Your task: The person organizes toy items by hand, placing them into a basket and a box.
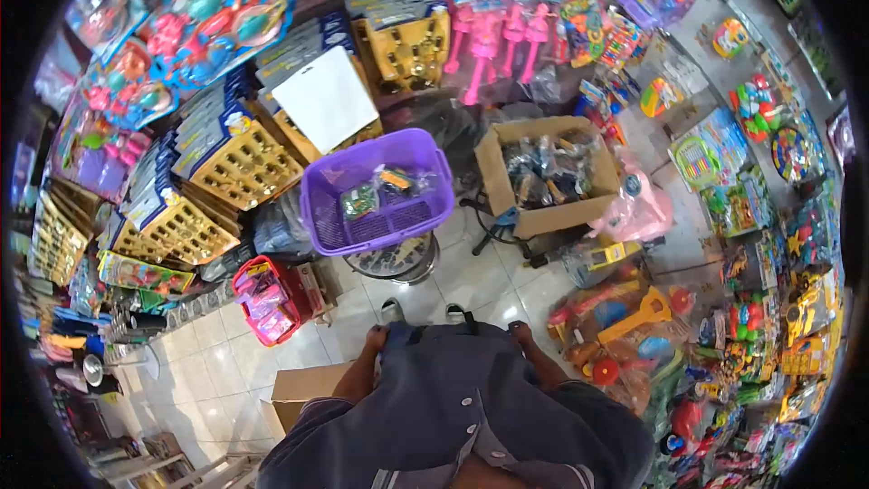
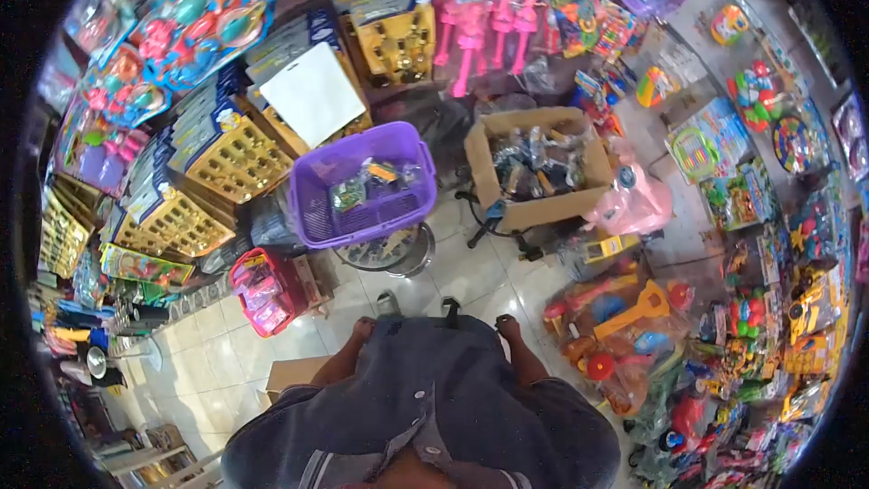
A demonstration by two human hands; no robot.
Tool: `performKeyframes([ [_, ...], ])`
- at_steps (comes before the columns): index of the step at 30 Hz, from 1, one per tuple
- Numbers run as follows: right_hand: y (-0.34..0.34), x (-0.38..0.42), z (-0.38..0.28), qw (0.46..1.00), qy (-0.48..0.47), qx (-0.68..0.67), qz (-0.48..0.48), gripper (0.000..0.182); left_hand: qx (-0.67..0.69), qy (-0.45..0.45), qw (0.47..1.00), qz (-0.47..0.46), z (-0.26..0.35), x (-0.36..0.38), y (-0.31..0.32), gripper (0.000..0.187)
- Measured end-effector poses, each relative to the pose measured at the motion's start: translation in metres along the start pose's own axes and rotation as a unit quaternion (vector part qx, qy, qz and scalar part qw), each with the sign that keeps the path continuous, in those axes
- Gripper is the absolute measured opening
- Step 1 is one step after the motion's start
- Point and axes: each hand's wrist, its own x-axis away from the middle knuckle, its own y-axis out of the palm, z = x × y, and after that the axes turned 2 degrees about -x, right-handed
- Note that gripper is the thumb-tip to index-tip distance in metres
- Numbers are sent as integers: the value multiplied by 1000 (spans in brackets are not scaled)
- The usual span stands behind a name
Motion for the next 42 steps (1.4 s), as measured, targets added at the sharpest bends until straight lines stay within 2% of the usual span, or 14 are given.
performKeyframes([
  [2, 8, -27, -23, 967, 149, -206, 2, 22, -180, 196, 963, -38, -32, -3, -7, 34],
  [4, 13, -43, -57, 970, 167, -174, -40, 20, -253, 347, 903, -16, -55, 0, -35, 35],
  [6, 44, -99, -26, 935, -163, 239, -204, 18, -133, 358, 924, 23, -69, 13, -43, 36],
  [8, 57, -102, -105, 886, -149, 346, -271, 14, 77, 242, 967, 17, -64, 32, -55, 37],
  [9, 86, -125, -96, 800, -335, 458, -195, 15, 96, 193, 976, 32, -70, 31, -59, 40],
  [10, 108, -135, -102, 790, -447, 407, -101, 21, 122, 206, 970, 39, -77, 37, -61, 40],
  [12, 123, -107, -203, 949, -200, 180, -163, 41, 158, 265, 950, 54, -95, 29, -65, 39],
  [13, 127, -89, -251, 974, -21, 33, -222, 44, 167, 309, 934, 60, -107, 16, -64, 38],
  [16, 145, -75, -301, 924, -177, 205, -269, 42, 135, 350, 925, 65, -130, -3, -80, 37],
  [20, 151, -64, -313, 958, -65, 209, -183, 31, 2, 330, 944, 4, -132, -21, -130, 35],
  [23, 145, -57, -333, 985, -130, 97, -59, 38, 5, 312, 949, -41, -134, -37, -158, 36],
  [26, 128, -31, -381, 989, -145, -12, -32, 28, 9, 210, 976, -60, -87, -28, -195, 33],
  [33, 97, 7, -456, 979, -149, 18, -136, 30, 51, 316, 939, -122, 79, 33, -274, 30],
  [42, 13, -14, -599, 945, -310, -27, -103, 29, 139, 310, 922, -187, 266, 98, -317, 33],
])
